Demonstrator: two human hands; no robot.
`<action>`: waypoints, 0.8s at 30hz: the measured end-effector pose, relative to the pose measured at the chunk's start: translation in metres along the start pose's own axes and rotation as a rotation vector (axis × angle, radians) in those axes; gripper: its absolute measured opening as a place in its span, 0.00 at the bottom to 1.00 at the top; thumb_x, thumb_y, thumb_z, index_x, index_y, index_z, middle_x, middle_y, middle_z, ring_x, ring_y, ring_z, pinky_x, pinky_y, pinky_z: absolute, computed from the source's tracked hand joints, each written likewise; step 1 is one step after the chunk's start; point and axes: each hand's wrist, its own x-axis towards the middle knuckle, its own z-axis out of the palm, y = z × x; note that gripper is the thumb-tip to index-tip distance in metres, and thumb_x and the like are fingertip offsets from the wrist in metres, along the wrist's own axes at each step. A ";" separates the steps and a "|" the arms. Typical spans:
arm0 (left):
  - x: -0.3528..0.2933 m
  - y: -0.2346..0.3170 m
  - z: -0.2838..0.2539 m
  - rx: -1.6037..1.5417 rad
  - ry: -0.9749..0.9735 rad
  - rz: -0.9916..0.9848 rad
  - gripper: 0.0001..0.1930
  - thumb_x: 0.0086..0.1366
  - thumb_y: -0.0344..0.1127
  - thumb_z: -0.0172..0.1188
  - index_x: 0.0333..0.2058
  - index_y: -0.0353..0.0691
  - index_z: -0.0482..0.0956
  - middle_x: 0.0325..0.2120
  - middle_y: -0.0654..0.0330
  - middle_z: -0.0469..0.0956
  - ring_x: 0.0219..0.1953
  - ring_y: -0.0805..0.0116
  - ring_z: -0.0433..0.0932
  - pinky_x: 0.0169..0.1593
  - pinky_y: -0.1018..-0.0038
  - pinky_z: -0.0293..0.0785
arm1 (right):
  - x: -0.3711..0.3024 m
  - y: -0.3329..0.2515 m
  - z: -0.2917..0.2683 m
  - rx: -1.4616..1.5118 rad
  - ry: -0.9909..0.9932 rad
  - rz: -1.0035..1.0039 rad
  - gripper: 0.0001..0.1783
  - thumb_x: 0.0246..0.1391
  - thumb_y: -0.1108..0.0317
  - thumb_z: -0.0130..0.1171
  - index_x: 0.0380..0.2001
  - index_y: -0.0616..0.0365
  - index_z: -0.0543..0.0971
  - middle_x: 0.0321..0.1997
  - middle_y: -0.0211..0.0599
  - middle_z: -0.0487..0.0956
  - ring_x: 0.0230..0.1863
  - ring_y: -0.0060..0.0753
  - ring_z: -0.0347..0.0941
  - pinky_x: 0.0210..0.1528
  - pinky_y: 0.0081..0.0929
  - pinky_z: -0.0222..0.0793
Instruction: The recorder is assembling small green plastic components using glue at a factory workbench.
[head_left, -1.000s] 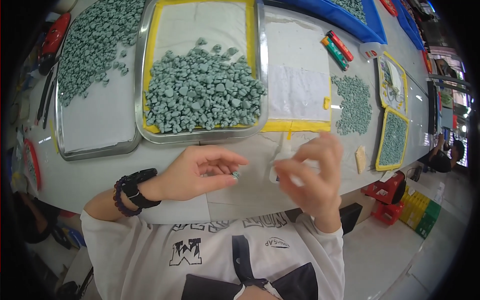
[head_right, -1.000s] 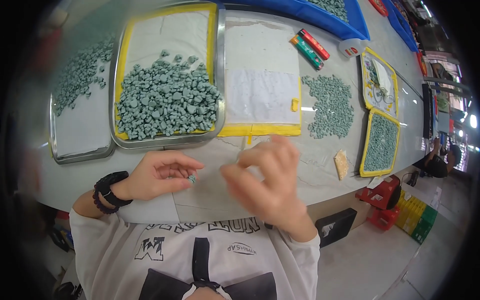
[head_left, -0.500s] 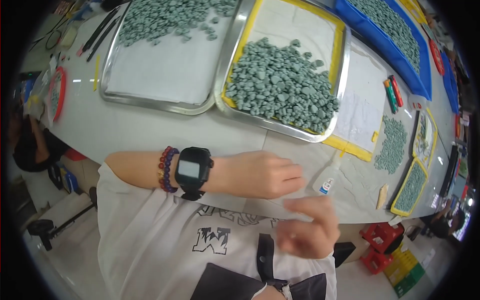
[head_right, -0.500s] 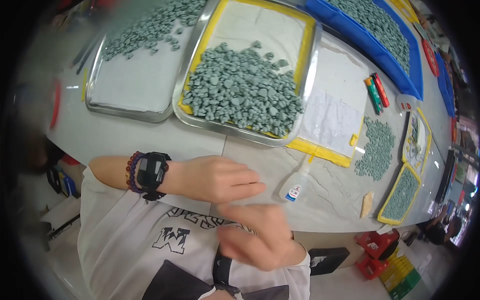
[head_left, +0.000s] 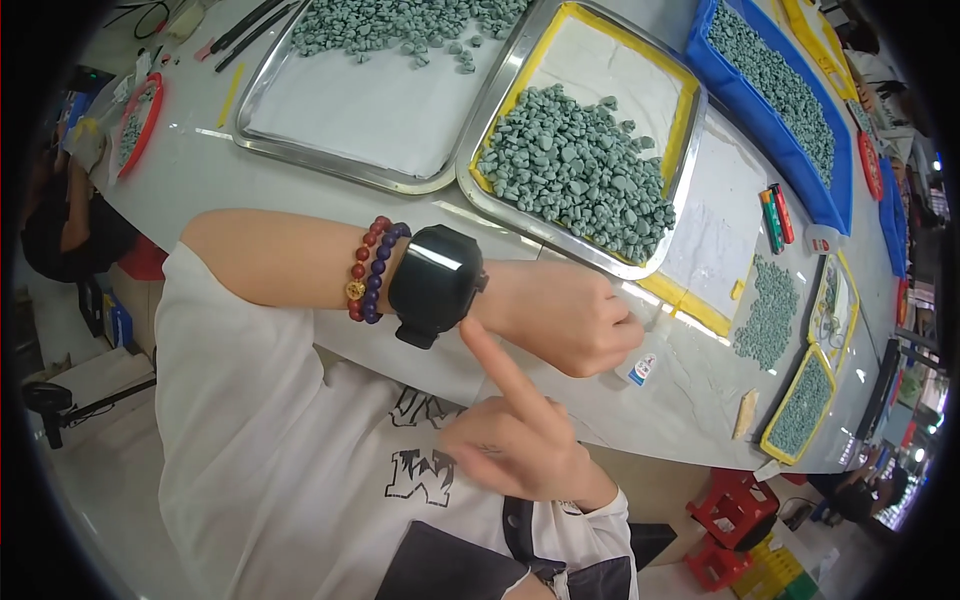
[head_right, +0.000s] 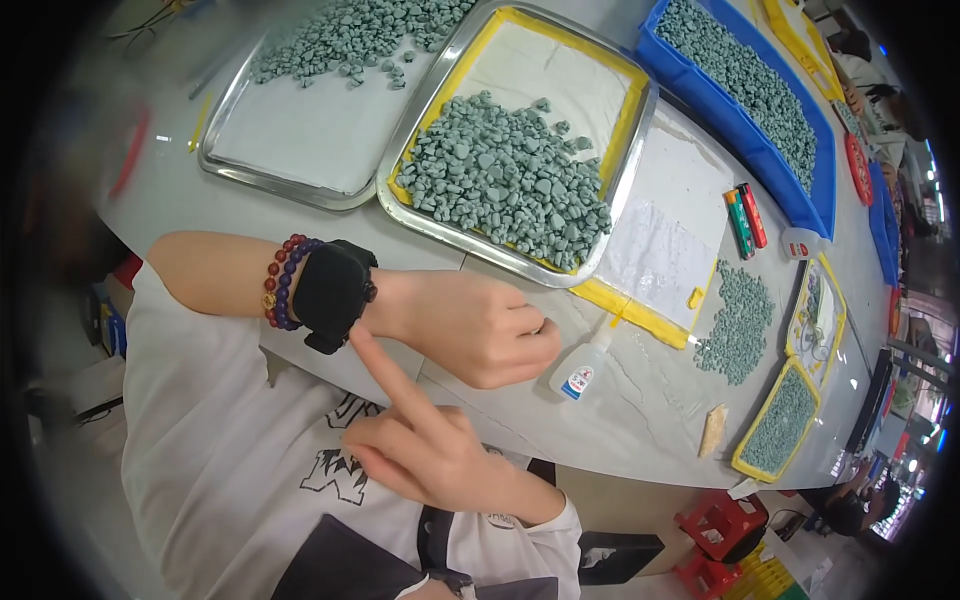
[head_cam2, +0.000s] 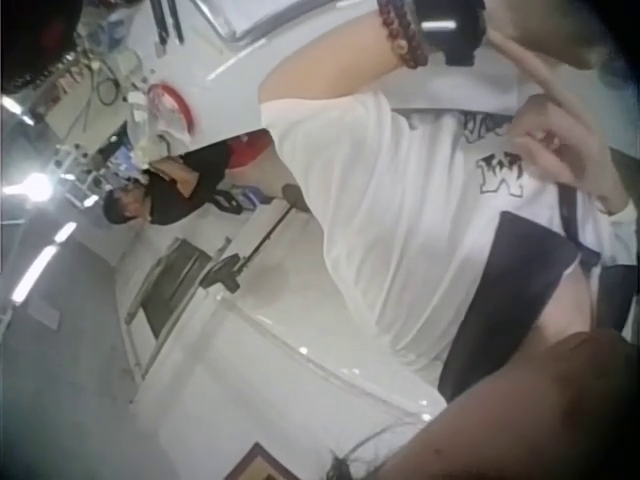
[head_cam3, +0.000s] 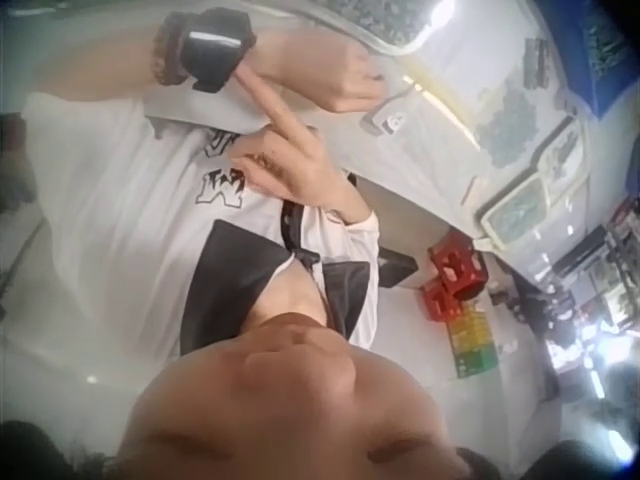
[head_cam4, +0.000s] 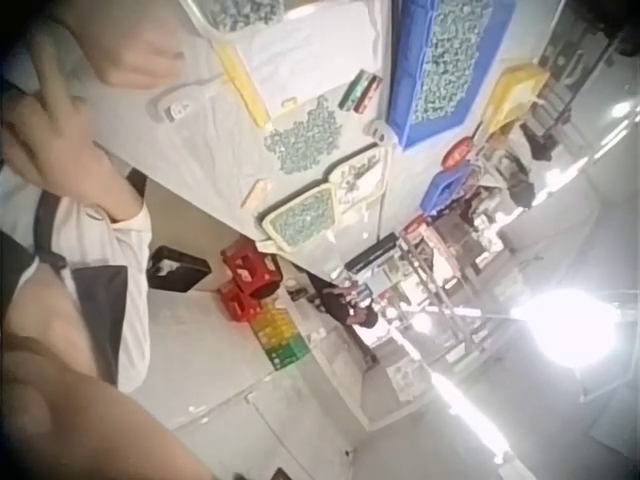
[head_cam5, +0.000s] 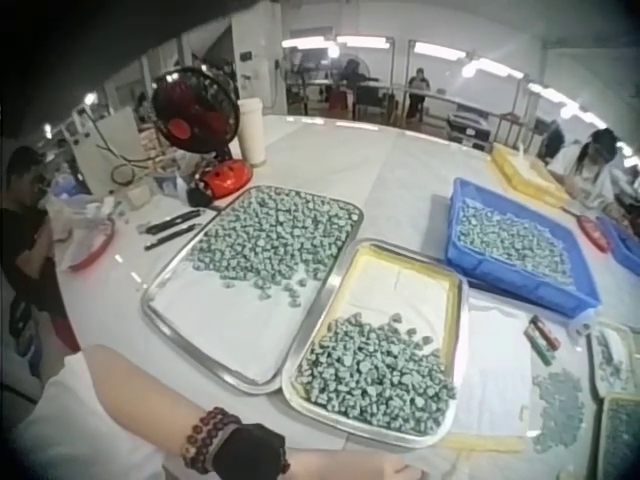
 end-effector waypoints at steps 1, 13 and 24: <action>0.001 0.001 0.001 0.003 -0.001 0.001 0.05 0.43 0.33 0.54 0.16 0.41 0.69 0.20 0.67 0.66 0.18 0.78 0.64 0.20 0.83 0.59 | -0.002 0.000 -0.003 -0.011 0.004 -0.005 0.07 0.38 0.78 0.61 0.25 0.64 0.74 0.54 0.72 0.65 0.23 0.32 0.78 0.26 0.24 0.73; 0.014 0.007 0.004 0.089 -0.002 0.070 0.05 0.43 0.34 0.55 0.16 0.41 0.71 0.21 0.67 0.68 0.22 0.76 0.68 0.23 0.82 0.65 | -0.046 -0.026 -0.025 0.298 0.668 0.292 0.12 0.45 0.81 0.58 0.25 0.64 0.64 0.29 0.58 0.77 0.21 0.35 0.76 0.23 0.22 0.74; 0.014 0.006 0.006 0.062 -0.022 0.053 0.05 0.46 0.34 0.55 0.18 0.40 0.71 0.22 0.66 0.69 0.23 0.76 0.69 0.24 0.82 0.65 | -0.052 -0.018 -0.034 0.443 0.638 0.271 0.12 0.47 0.75 0.60 0.26 0.63 0.65 0.23 0.48 0.74 0.17 0.31 0.72 0.21 0.22 0.72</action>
